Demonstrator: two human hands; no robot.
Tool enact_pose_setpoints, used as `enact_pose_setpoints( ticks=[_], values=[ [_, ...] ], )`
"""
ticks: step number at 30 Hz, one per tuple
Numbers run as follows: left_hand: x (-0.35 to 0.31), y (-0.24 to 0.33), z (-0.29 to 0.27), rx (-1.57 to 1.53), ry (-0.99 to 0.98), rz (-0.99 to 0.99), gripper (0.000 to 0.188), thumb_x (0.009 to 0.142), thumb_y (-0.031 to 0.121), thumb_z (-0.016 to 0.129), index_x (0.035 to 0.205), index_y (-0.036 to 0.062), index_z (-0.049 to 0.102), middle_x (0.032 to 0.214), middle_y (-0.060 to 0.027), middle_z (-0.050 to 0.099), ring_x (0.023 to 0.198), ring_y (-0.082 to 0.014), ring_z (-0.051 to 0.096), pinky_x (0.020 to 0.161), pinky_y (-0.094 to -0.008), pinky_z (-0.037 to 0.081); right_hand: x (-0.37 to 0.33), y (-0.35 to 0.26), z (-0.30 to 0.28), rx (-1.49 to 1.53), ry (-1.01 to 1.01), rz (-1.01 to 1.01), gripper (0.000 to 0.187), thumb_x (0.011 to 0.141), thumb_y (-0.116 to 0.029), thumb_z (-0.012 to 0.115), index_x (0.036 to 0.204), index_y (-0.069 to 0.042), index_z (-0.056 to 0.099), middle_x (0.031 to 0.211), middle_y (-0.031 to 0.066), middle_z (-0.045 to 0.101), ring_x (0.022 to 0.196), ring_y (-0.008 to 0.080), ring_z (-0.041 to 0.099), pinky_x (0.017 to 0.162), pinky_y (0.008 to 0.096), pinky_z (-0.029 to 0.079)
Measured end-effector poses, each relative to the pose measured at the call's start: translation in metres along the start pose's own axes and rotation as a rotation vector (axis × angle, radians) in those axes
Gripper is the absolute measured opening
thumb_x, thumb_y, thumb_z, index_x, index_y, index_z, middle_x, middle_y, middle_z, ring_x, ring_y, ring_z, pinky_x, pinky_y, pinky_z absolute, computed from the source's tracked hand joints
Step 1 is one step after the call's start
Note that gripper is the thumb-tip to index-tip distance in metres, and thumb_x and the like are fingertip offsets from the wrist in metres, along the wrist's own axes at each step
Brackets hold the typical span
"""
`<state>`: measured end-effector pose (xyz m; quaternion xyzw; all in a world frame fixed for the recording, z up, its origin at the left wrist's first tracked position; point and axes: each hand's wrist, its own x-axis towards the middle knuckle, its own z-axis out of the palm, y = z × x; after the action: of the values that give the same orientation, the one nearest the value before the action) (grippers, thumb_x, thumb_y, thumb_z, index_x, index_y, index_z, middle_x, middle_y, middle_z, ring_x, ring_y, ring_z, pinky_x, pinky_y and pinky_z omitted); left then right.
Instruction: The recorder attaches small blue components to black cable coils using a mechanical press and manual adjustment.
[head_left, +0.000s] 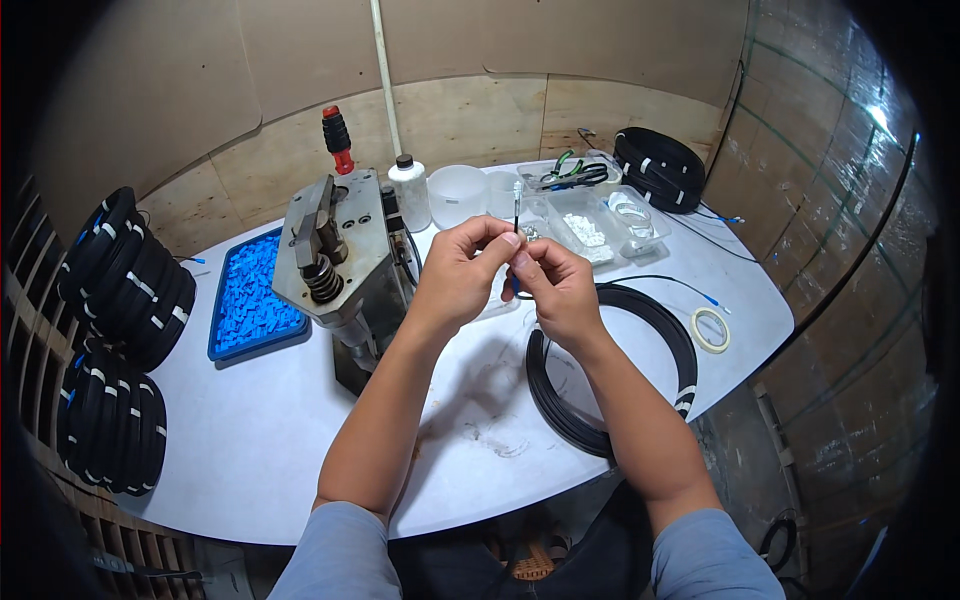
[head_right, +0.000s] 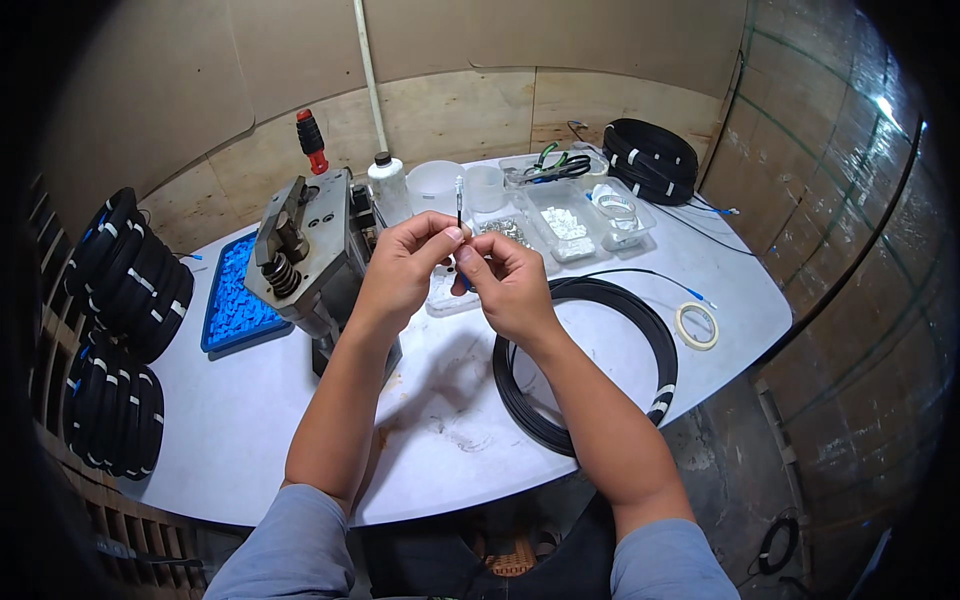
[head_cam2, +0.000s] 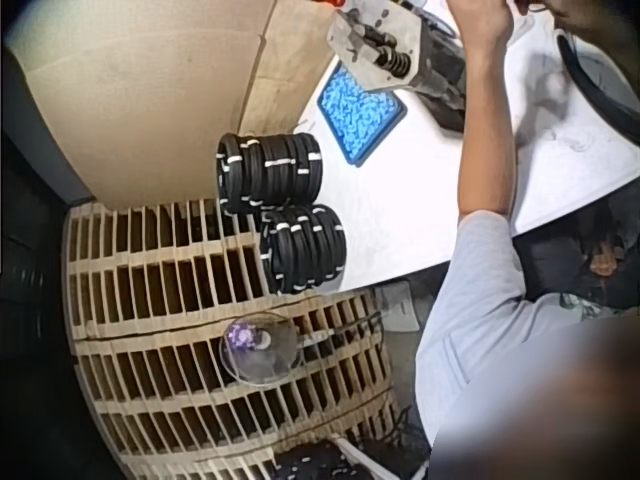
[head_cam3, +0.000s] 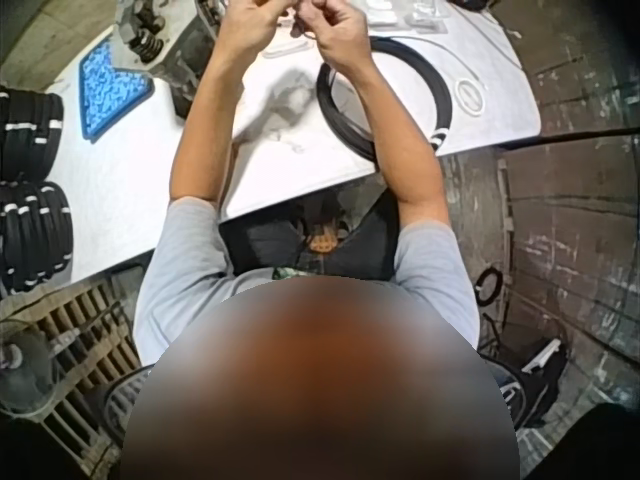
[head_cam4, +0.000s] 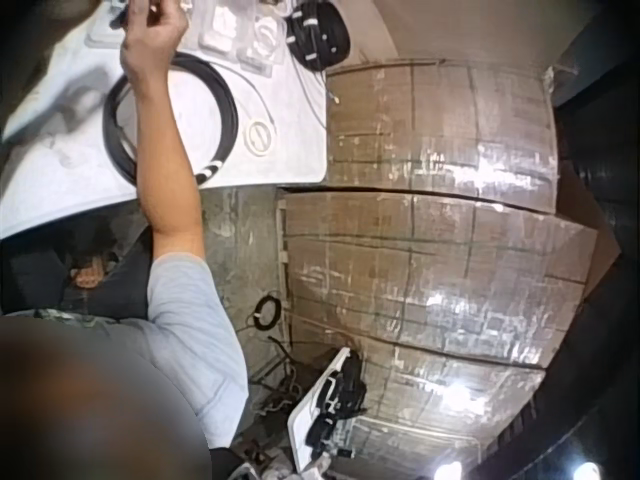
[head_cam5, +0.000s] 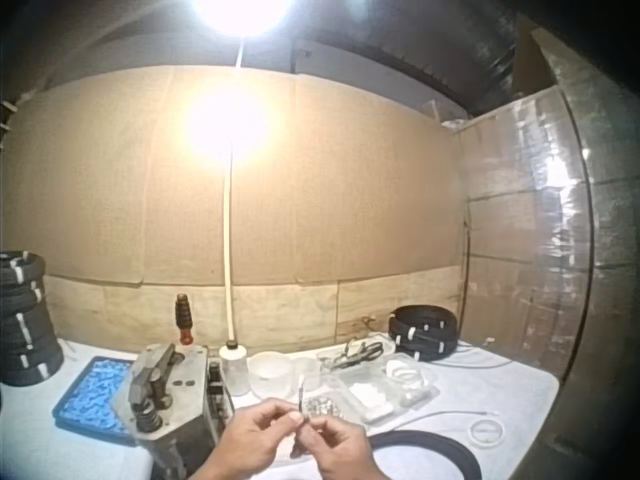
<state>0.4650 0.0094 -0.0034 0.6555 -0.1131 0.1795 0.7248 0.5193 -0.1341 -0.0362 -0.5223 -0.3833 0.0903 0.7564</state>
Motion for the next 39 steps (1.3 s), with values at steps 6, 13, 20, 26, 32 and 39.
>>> enact_pose_setpoints(
  ticks=[6, 13, 20, 26, 32, 39],
  values=[
    [0.0, -0.002, -0.006, 0.053, -0.012, -0.031, 0.016, 0.093, 0.011, 0.064, 0.099, -0.0031, 0.068, 0.088, -0.0034, 0.068, 0.08, -0.0093, 0.059, 0.075, -0.0248, 0.049, -0.002, 0.01, 0.007, -0.094, 0.087, -0.103, 0.012, 0.098, -0.011, 0.061, 0.094, 0.001, 0.061, 0.079, 0.0037, 0.064, 0.067, 0.0102, 0.063, 0.061, 0.0246, 0.053],
    [-0.006, 0.014, 0.008, 0.546, 0.265, 0.28, 0.021, 0.085, 0.015, 0.07, 0.1, -0.0001, 0.069, 0.087, -0.0081, 0.065, 0.078, -0.014, 0.062, 0.072, -0.0298, 0.05, -0.006, 0.009, 0.006, -0.118, 0.16, -0.083, 0.01, 0.098, -0.007, 0.059, 0.092, 0.001, 0.06, 0.076, 0.0048, 0.062, 0.067, 0.0118, 0.064, 0.061, 0.0257, 0.054],
    [-0.042, 0.084, 0.006, 0.851, 0.405, 0.718, 0.016, 0.081, 0.007, 0.07, 0.095, 0.0016, 0.068, 0.086, -0.012, 0.062, 0.079, -0.0244, 0.061, 0.071, -0.0353, 0.049, -0.007, 0.009, 0.011, -0.185, 0.18, -0.092, 0.009, 0.096, -0.008, 0.062, 0.09, -0.001, 0.06, 0.074, 0.0034, 0.062, 0.063, 0.011, 0.063, 0.061, 0.0245, 0.051],
    [-0.064, 0.159, -0.052, 0.956, 0.564, 0.862, 0.01, 0.086, 0.006, 0.066, 0.095, 0.0014, 0.067, 0.086, -0.0104, 0.065, 0.074, -0.0201, 0.063, 0.068, -0.03, 0.049, -0.007, 0.017, 0.002, -0.192, 0.147, -0.087, 0.009, 0.097, -0.007, 0.06, 0.091, -0.001, 0.06, 0.072, 0.0037, 0.061, 0.063, 0.0121, 0.063, 0.06, 0.0248, 0.051],
    [-0.072, 0.131, -0.196, 1.018, 0.797, 0.403, 0.017, 0.089, 0.016, 0.062, 0.093, 0.0018, 0.07, 0.089, -0.0141, 0.069, 0.08, -0.0268, 0.069, 0.076, -0.0369, 0.054, -0.002, 0.019, 0.004, -0.194, 0.165, -0.074, 0.012, 0.097, -0.009, 0.061, 0.09, 0.001, 0.059, 0.076, 0.0057, 0.061, 0.064, 0.0137, 0.062, 0.062, 0.0267, 0.053],
    [-0.095, 0.013, -0.334, 1.284, 0.742, -0.291, 0.023, 0.085, 0.019, 0.061, 0.1, 0.0047, 0.073, 0.1, -0.0192, 0.071, 0.096, -0.0364, 0.067, 0.09, -0.0441, 0.052, -0.006, 0.017, 0.008, -0.21, 0.171, -0.072, 0.014, 0.097, -0.009, 0.061, 0.089, 0.002, 0.059, 0.076, 0.0059, 0.06, 0.064, 0.0137, 0.061, 0.062, 0.028, 0.054]
  ],
)
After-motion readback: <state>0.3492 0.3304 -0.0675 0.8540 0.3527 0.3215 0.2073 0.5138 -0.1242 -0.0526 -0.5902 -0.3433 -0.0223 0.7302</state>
